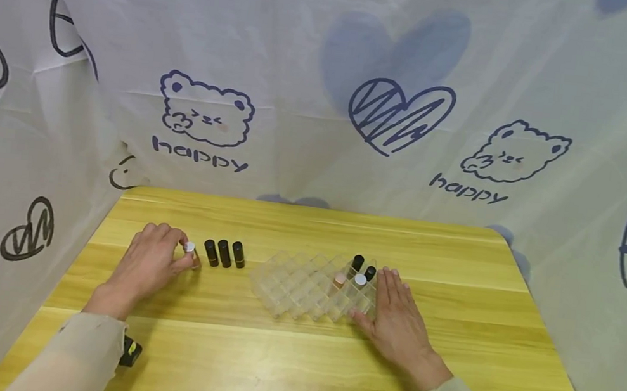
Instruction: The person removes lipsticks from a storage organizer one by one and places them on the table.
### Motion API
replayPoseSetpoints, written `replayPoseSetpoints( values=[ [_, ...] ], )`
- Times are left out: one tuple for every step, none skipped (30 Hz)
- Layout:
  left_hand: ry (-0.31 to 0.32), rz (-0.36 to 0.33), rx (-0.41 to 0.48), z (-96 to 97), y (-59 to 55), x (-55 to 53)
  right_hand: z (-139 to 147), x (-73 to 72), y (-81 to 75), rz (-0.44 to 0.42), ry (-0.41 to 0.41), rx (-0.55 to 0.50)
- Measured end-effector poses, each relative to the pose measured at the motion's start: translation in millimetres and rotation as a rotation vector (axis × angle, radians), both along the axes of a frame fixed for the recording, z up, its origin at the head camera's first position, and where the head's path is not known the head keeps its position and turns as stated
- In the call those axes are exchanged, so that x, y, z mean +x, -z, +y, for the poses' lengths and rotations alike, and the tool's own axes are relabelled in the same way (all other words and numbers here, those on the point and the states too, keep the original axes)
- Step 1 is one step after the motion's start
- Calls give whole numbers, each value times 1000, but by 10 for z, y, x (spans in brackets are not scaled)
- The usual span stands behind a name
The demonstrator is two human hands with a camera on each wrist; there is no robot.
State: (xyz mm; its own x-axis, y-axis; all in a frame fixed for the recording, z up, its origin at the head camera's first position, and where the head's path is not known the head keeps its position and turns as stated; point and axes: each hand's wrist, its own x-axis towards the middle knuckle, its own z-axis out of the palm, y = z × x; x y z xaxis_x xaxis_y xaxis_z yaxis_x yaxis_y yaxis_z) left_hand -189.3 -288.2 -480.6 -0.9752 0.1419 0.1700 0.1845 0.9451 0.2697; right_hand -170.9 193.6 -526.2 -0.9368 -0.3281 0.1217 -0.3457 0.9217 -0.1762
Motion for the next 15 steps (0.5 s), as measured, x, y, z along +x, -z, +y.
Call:
replayPoseSetpoints(
  values=[
    [-2,-1,-1,-2,4,-5,0,1,0,0,1,0],
    [-4,-3,0,-4,9,-11,0,2,-1,0,1,0],
    [-3,-5,1,-6,13,-18,0,3,-1,-1,2,1],
    [-5,-5,1,-6,17,-23,-1,3,-2,-1,2,0],
    [-5,-5,2,-5,20,-27,-1,4,-3,-2,2,1],
    [-6,-4,1,-5,24,-32,-1,4,-4,-3,3,1],
    [-6,-2,1,-6,28,-38,-2,4,-5,-3,3,4],
    [-5,1,-1,-4,28,-41,-2,5,-7,-4,4,6],
    [-3,4,-2,-4,29,-44,-3,5,-10,-4,4,6],
    [-3,7,-3,-2,28,-47,-5,5,-14,-4,4,6],
    [-2,8,-4,-1,26,-49,-6,6,-17,-4,4,7],
    [-2,8,-4,0,23,-52,-7,6,-19,-4,5,8],
    [0,7,-3,0,20,-54,-8,7,-21,-4,5,8],
    [1,4,-2,3,15,-53,-9,8,-24,-3,5,8],
    [1,-1,0,4,13,-53,-10,8,-25,-3,5,9]
  ],
)
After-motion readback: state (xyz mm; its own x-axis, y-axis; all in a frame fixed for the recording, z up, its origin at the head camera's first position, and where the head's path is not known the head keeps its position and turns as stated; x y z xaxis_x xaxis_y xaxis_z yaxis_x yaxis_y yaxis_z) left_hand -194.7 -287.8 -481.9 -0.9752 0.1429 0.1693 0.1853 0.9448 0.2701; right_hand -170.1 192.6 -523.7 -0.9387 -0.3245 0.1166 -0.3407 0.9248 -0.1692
